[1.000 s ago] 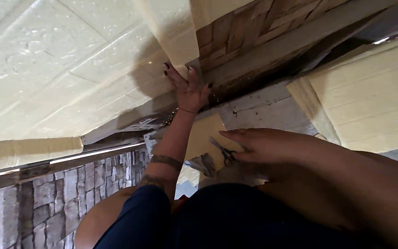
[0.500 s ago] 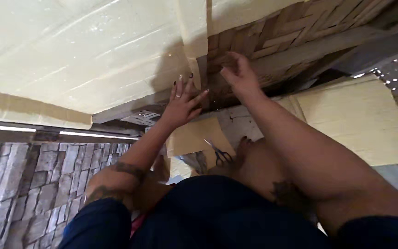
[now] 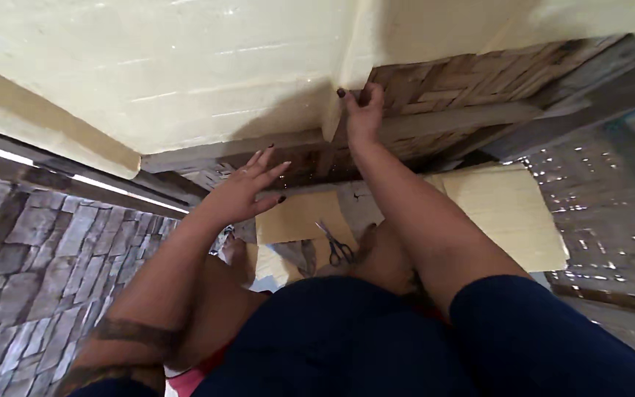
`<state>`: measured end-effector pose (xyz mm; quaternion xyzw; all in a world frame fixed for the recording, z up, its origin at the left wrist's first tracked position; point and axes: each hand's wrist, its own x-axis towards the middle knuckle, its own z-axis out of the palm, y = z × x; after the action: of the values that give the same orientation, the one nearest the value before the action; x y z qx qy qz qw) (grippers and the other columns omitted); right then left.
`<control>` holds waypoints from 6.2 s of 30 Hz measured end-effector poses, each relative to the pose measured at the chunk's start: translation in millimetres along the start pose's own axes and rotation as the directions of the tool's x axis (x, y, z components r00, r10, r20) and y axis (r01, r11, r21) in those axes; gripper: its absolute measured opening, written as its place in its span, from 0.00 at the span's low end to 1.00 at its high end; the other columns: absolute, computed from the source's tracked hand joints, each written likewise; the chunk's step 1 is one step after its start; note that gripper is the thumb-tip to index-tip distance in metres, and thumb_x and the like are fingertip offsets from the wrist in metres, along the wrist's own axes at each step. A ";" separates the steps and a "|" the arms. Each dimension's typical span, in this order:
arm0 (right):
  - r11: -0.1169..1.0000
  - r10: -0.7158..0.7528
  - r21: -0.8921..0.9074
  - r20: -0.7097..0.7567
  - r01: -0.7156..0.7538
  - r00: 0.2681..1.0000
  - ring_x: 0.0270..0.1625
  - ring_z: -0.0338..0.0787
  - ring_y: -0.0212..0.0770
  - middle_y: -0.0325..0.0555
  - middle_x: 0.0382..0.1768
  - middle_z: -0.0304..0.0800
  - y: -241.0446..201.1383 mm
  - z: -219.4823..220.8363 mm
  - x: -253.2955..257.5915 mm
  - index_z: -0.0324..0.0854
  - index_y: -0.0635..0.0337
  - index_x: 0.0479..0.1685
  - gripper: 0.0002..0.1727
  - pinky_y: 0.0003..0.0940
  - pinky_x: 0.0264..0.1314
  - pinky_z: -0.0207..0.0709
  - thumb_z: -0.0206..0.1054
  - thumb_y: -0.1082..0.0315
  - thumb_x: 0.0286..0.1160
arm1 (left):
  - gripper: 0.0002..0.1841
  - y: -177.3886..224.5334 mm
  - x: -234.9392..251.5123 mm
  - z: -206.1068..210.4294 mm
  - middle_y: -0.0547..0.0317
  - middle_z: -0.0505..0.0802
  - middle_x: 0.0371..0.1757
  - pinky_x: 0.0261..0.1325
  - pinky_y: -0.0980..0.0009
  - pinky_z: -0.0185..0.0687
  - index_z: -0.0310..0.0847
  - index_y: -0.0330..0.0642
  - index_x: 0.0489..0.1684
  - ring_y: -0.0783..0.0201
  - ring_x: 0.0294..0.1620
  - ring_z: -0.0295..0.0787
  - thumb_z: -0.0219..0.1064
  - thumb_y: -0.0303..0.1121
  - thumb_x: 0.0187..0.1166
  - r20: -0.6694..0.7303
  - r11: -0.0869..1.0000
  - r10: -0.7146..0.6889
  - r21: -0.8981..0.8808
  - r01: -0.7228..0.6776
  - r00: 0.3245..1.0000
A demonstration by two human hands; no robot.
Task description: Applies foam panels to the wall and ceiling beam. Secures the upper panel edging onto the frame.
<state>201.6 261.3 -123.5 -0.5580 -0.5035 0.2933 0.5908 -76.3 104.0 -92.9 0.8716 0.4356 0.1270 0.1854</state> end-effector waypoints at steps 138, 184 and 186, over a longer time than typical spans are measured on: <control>0.520 0.195 -0.825 0.369 0.223 0.909 0.84 0.67 0.72 0.78 0.85 0.58 54.1 -12.3 -26.8 0.37 0.76 0.91 0.53 0.59 0.85 0.64 0.70 0.57 0.79 | 0.41 -33.6 2.4 -24.1 0.48 0.63 0.92 0.83 0.37 0.62 0.49 0.57 0.96 0.44 0.89 0.63 0.60 0.59 0.85 0.494 0.960 -0.217 -0.047 0.275 0.842; 0.656 0.169 -0.704 -0.212 -0.271 0.962 0.81 0.76 0.58 0.66 0.80 0.70 55.8 61.4 -41.7 0.51 0.70 0.88 0.53 0.49 0.81 0.70 0.71 0.42 0.73 | 0.41 -29.8 6.8 -14.0 0.47 0.63 0.92 0.82 0.36 0.62 0.49 0.58 0.96 0.41 0.91 0.60 0.58 0.61 0.85 0.550 0.958 -0.236 -0.010 0.288 0.801; 0.652 0.212 -0.695 -0.215 -0.302 0.953 0.81 0.75 0.58 0.66 0.83 0.67 54.0 62.9 -41.7 0.44 0.68 0.91 0.55 0.51 0.81 0.71 0.70 0.42 0.74 | 0.41 -30.8 6.4 -12.7 0.46 0.63 0.92 0.83 0.36 0.62 0.49 0.57 0.96 0.42 0.90 0.60 0.58 0.61 0.85 0.548 0.958 -0.233 -0.014 0.287 0.804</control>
<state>141.8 257.4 -194.3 -0.8260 -0.4588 0.1204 0.3046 -99.3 128.9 -94.5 0.7938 0.4742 -0.1296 0.3580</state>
